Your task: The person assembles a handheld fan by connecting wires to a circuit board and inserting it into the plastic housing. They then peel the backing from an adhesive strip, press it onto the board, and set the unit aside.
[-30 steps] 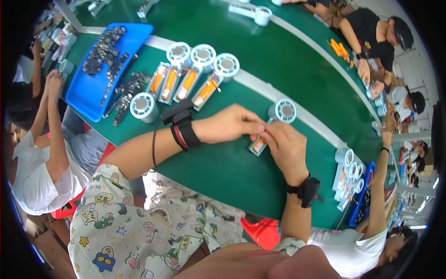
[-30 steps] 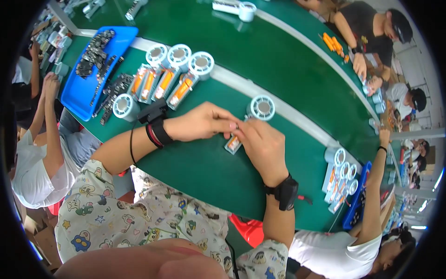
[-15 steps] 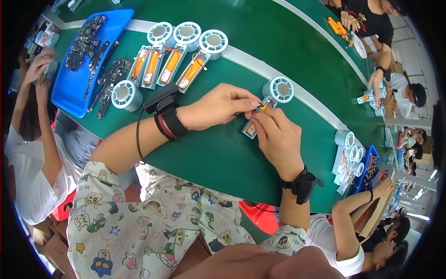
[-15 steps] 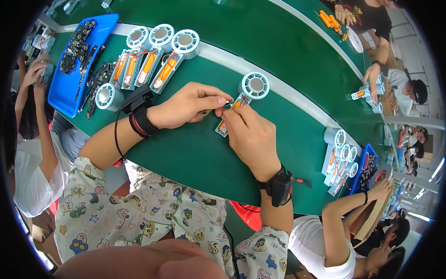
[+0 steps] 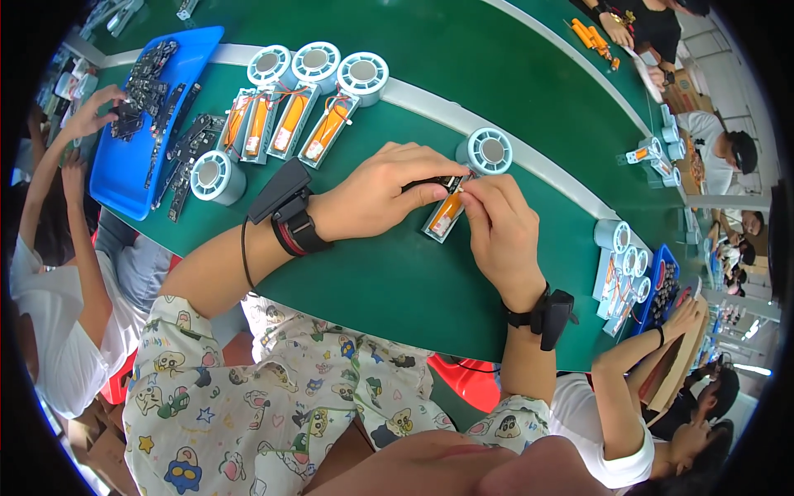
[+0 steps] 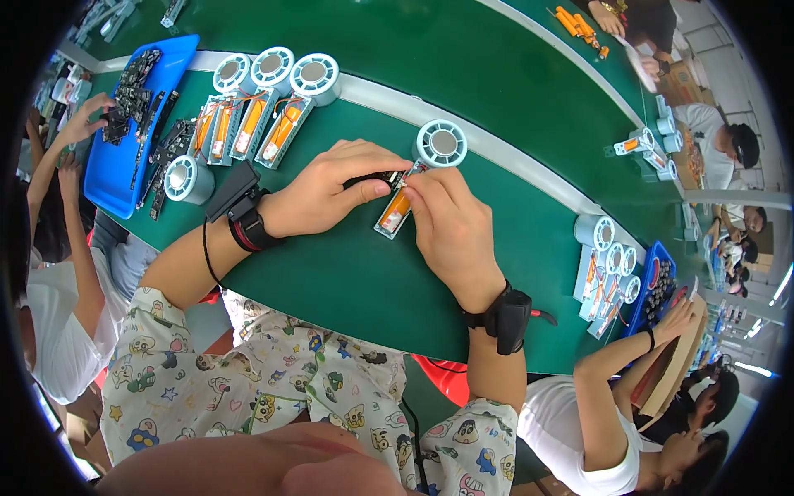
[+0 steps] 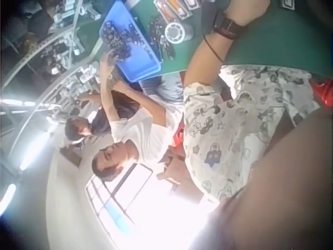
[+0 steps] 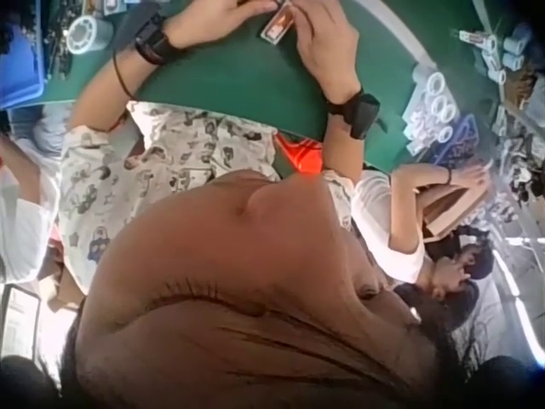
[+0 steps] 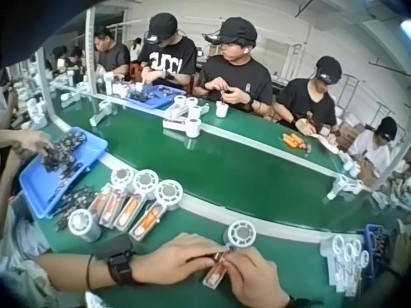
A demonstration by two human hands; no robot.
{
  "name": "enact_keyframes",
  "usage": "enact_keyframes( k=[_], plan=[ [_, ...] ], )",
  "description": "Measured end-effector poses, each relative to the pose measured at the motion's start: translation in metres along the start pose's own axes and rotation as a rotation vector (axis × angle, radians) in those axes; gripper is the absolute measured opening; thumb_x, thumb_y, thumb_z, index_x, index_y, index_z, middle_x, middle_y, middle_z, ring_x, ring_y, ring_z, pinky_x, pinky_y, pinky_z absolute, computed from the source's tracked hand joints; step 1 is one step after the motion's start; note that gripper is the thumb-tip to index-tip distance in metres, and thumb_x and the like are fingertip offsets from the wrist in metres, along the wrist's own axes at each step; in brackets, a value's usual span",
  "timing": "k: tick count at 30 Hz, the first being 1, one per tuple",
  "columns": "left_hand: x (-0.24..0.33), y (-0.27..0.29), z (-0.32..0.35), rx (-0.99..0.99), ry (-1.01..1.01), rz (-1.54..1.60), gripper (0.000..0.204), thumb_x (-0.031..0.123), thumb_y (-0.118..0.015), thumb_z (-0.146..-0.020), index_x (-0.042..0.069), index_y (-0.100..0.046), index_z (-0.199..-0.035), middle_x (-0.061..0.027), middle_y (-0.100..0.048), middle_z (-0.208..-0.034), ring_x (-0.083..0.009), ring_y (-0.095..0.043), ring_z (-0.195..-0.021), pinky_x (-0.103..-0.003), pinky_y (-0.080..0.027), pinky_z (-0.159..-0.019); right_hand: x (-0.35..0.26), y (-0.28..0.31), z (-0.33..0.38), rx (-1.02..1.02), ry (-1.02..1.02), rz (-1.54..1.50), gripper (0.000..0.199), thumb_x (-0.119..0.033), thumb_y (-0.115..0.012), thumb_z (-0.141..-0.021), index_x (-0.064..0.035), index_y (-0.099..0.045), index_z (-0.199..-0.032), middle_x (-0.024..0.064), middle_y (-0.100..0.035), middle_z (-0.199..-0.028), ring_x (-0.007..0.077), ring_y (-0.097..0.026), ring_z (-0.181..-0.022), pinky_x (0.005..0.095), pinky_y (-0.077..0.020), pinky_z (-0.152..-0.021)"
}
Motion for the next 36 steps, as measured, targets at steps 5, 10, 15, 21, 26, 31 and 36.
enact_keyframes(
  k=[5, 10, 15, 21, 26, 31, 36],
  plan=[
    [-0.001, -0.002, 0.002, -0.016, -0.015, 0.030, 0.033, 0.014, -0.064, -0.100, 0.008, -0.065, -0.133, -0.0087, -0.069, -0.121, -0.0291, -0.063, -0.111, -0.041, -0.043, -0.101, 0.001, -0.001, 0.001, -0.026, -0.039, -0.032, 0.011, 0.000, -0.074, -0.087, -0.0010, -0.069, -0.097, 0.0088, -0.067, -0.093, 0.0213, -0.068, -0.069, 0.0309, -0.0547, -0.058],
    [0.000, -0.002, 0.001, -0.016, -0.014, 0.052, 0.033, 0.011, -0.065, -0.098, 0.008, -0.066, -0.131, -0.0092, -0.068, -0.121, -0.0296, -0.063, -0.111, -0.041, -0.044, -0.100, -0.002, -0.001, 0.003, -0.003, 0.022, 0.042, 0.013, 0.001, -0.075, -0.085, -0.0016, -0.070, -0.096, 0.0076, -0.067, -0.093, 0.0209, -0.067, -0.066, 0.0312, -0.0541, -0.055],
    [-0.002, -0.001, 0.000, -0.004, -0.007, 0.077, 0.033, 0.011, -0.066, -0.097, 0.008, -0.067, -0.130, -0.0095, -0.068, -0.121, -0.0301, -0.064, -0.110, -0.041, -0.046, -0.098, -0.010, 0.001, 0.001, 0.002, 0.067, 0.119, 0.014, 0.002, -0.075, -0.084, -0.0014, -0.070, -0.096, 0.0078, -0.068, -0.093, 0.0209, -0.067, -0.066, 0.0314, -0.0540, -0.056],
    [0.003, -0.001, 0.000, -0.006, -0.018, 0.035, 0.035, 0.007, -0.071, -0.094, 0.005, -0.068, -0.128, -0.0115, -0.070, -0.122, -0.0306, -0.064, -0.113, -0.039, -0.048, -0.099, -0.011, 0.001, 0.002, -0.004, 0.078, 0.144, 0.015, 0.002, -0.075, -0.084, -0.0017, -0.069, -0.097, 0.0077, -0.068, -0.093, 0.0216, -0.067, -0.068, 0.0311, -0.0541, -0.057],
    [0.011, 0.005, 0.001, 0.044, -0.062, -0.068, 0.038, 0.006, -0.075, -0.089, 0.007, -0.070, -0.127, -0.0093, -0.070, -0.120, -0.0288, -0.065, -0.110, -0.039, -0.048, -0.098, -0.003, -0.002, 0.003, -0.040, -0.023, 0.012, 0.012, 0.002, -0.073, -0.088, -0.0003, -0.069, -0.099, 0.0084, -0.067, -0.094, 0.0191, -0.067, -0.068, 0.0287, -0.0530, -0.057],
    [0.008, 0.007, 0.004, 0.072, -0.027, -0.079, 0.039, 0.007, -0.077, -0.087, 0.008, -0.071, -0.125, -0.0078, -0.070, -0.117, -0.0269, -0.065, -0.107, -0.038, -0.048, -0.097, 0.008, -0.008, 0.004, -0.068, -0.132, -0.148, 0.011, 0.000, -0.071, -0.090, 0.0001, -0.069, -0.101, 0.0103, -0.065, -0.094, 0.0253, -0.068, -0.071, 0.0323, -0.0557, -0.059],
    [0.009, 0.005, 0.003, 0.082, -0.071, -0.124, 0.037, 0.009, -0.077, -0.087, 0.010, -0.072, -0.124, -0.0066, -0.069, -0.114, -0.0250, -0.064, -0.103, -0.037, -0.048, -0.093, 0.027, -0.018, 0.013, -0.140, -0.412, -0.380, 0.011, 0.002, -0.070, -0.091, 0.0006, -0.069, -0.101, 0.0128, -0.064, -0.095, 0.0266, -0.068, -0.072, 0.0334, -0.0564, -0.061]
  ],
)
Point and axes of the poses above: each hand's wrist, its own z-axis away from the middle knuckle, its own y-axis out of the back of the hand, x = y × z, the point moved 9 cm from there along -z, towards the middle knuckle
